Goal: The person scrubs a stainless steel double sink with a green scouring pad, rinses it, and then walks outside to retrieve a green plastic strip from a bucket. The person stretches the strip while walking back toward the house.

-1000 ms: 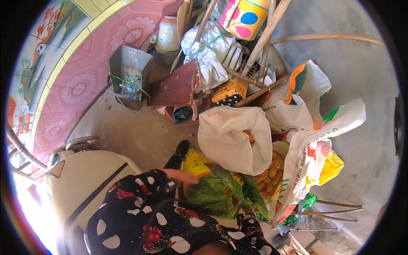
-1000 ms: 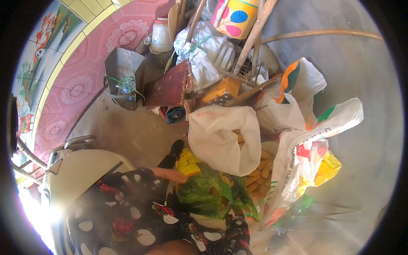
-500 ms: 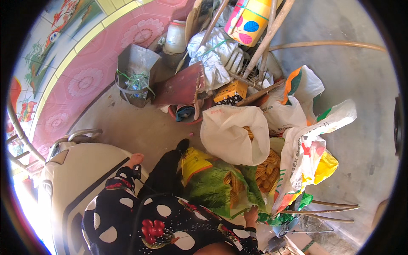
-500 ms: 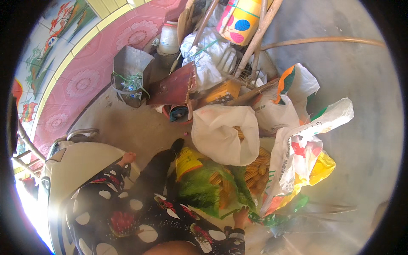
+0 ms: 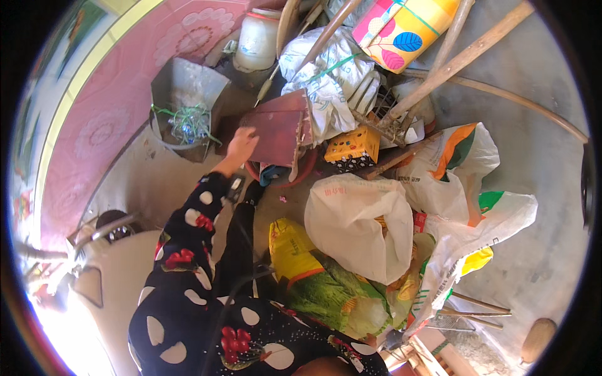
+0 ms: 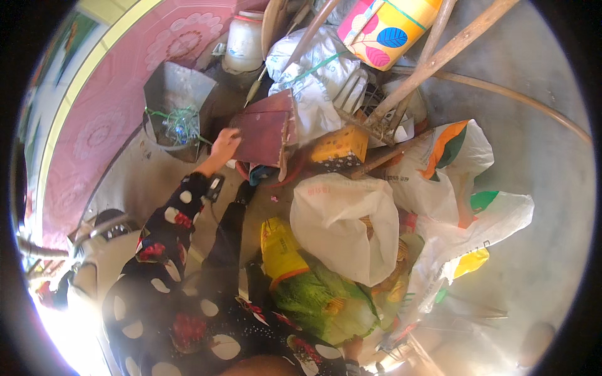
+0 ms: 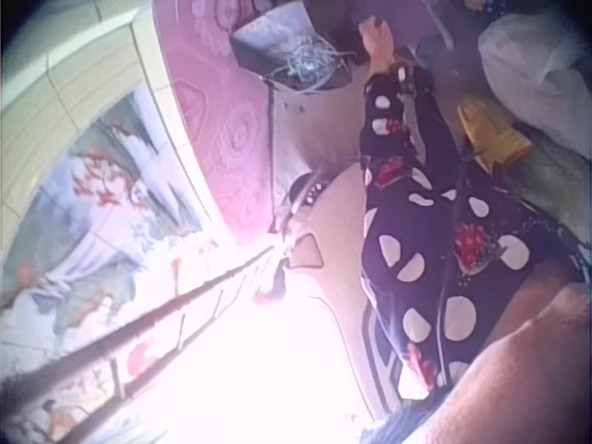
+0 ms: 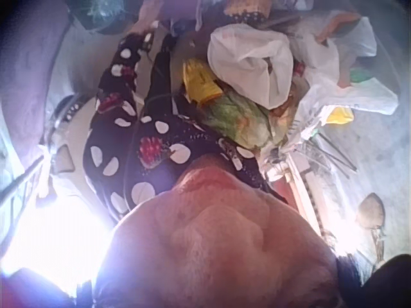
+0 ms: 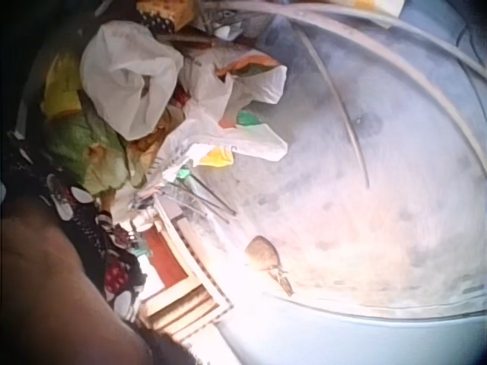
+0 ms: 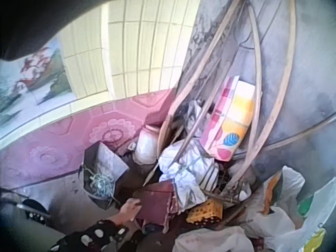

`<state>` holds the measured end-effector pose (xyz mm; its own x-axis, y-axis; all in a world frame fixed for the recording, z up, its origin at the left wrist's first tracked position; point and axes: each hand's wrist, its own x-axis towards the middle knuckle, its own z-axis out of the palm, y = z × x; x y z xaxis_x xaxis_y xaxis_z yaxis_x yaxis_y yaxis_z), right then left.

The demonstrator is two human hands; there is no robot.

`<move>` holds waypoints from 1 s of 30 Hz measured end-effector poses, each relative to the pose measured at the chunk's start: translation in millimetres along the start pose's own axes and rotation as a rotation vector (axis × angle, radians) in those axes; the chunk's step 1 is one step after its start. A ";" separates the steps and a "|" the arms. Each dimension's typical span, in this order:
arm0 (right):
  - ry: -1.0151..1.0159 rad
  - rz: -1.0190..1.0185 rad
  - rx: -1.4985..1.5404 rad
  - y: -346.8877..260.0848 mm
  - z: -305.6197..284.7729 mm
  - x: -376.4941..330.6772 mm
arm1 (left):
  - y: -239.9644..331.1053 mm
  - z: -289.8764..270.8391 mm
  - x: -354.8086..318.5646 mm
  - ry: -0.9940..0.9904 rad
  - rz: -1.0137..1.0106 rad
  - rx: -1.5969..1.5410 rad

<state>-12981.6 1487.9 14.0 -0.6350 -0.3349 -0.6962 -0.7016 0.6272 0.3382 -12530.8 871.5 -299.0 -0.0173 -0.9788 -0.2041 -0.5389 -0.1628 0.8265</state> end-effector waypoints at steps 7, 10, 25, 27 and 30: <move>-0.195 0.173 0.059 -79.3 -32.0 -20.5 | 79.8 97.3 184.2 -0.117 0.140 0.150; -0.161 0.233 0.204 -95.6 -33.2 -32.4 | 73.6 123.5 218.8 -0.266 -0.049 0.096; -0.063 -0.174 0.267 -142.2 -35.6 15.9 | 79.1 64.9 188.6 -0.348 -0.064 -0.435; -0.038 -0.096 0.328 -169.0 -58.0 19.7 | 87.9 67.8 201.6 -0.306 -0.103 -0.415; 0.225 -0.314 0.417 -190.6 -83.1 17.3 | 101.1 98.7 221.6 -0.475 -0.311 -0.234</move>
<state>-12885.7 1304.1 -9.9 -0.5018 -0.6633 -0.5551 -0.7100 0.6824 -0.1736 -12672.2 650.4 -312.4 -0.2914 -0.7278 -0.6208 -0.3802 -0.5073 0.7733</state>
